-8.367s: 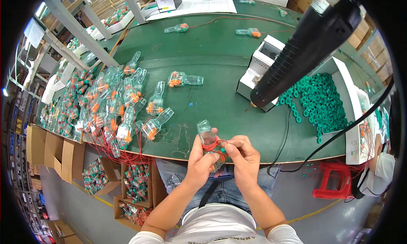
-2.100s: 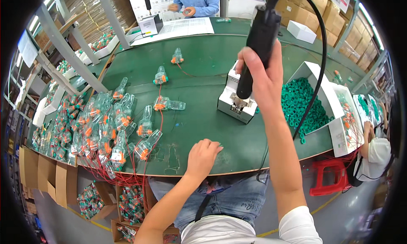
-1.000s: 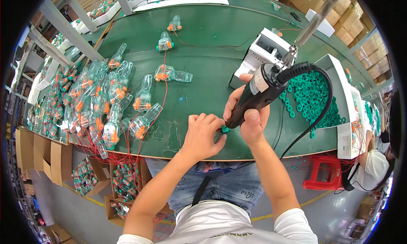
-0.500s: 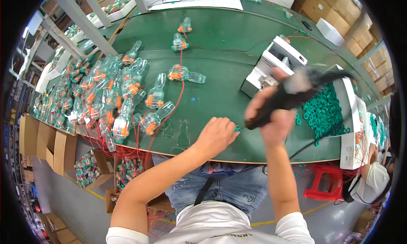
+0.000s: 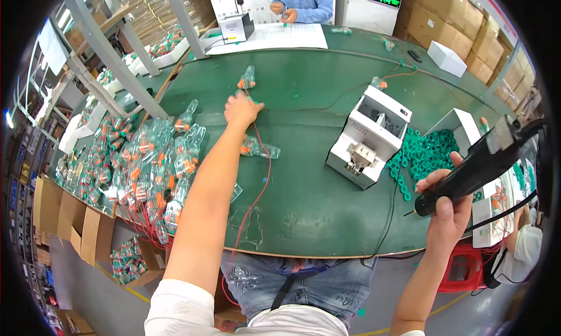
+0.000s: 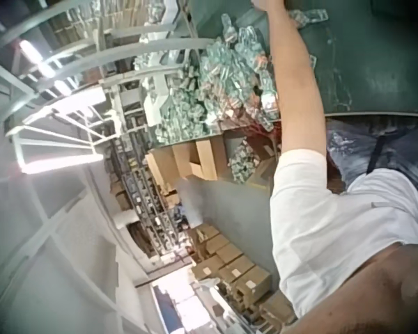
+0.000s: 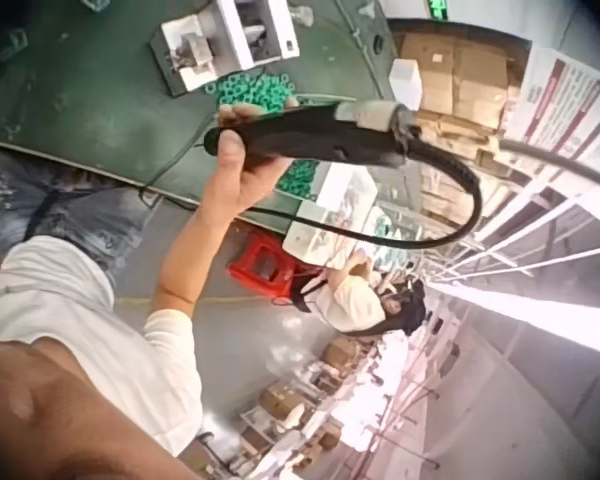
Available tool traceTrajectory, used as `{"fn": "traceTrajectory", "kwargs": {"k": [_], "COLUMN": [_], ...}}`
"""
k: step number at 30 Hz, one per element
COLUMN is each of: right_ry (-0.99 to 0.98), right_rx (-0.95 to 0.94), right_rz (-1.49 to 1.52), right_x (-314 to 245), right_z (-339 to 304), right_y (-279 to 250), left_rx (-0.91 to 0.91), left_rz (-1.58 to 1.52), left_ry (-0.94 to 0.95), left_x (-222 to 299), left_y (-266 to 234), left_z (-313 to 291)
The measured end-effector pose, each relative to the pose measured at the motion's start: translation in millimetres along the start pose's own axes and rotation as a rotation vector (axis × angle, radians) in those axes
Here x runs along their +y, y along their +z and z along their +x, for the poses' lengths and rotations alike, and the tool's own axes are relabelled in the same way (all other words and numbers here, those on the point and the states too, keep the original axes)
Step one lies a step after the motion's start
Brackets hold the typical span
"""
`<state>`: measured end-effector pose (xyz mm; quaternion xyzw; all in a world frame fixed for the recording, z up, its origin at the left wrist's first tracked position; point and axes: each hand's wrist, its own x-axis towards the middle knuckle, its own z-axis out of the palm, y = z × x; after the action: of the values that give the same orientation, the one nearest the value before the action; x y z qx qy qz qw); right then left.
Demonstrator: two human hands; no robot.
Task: Assembling small clear plastic electronic components by wrapping wires and attaching green rings using an electric hand tool.
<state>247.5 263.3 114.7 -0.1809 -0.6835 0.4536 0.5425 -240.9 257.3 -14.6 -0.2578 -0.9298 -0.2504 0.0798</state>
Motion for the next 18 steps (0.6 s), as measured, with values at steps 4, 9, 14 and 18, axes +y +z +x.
{"fn": "traceTrajectory", "kwargs": {"k": [4, 9, 14, 18], "right_ry": [-0.022, -0.24, 0.725, 1.298], "right_rx": [0.117, 0.335, -0.509, -0.807], "right_rz": [-0.136, -0.37, 0.701, 0.548], "right_x": [8.9, 25.0, 42.5, 42.1], "right_z": [1.2, -29.4, -111.6, -123.1], "right_y": [-15.2, 55.1, 157.0, 115.6], "left_rx": [-0.299, -0.707, -0.688, -0.617], "left_rz": [-1.068, -2.057, -1.991, -1.954], "left_ry": [-0.289, -0.096, -0.059, -0.295], "left_x": [8.6, 13.7, 45.6, 14.0], "left_y": [-9.3, -72.6, -122.0, -137.1], "left_z": [-11.3, -117.9, -246.3, -264.8]}}
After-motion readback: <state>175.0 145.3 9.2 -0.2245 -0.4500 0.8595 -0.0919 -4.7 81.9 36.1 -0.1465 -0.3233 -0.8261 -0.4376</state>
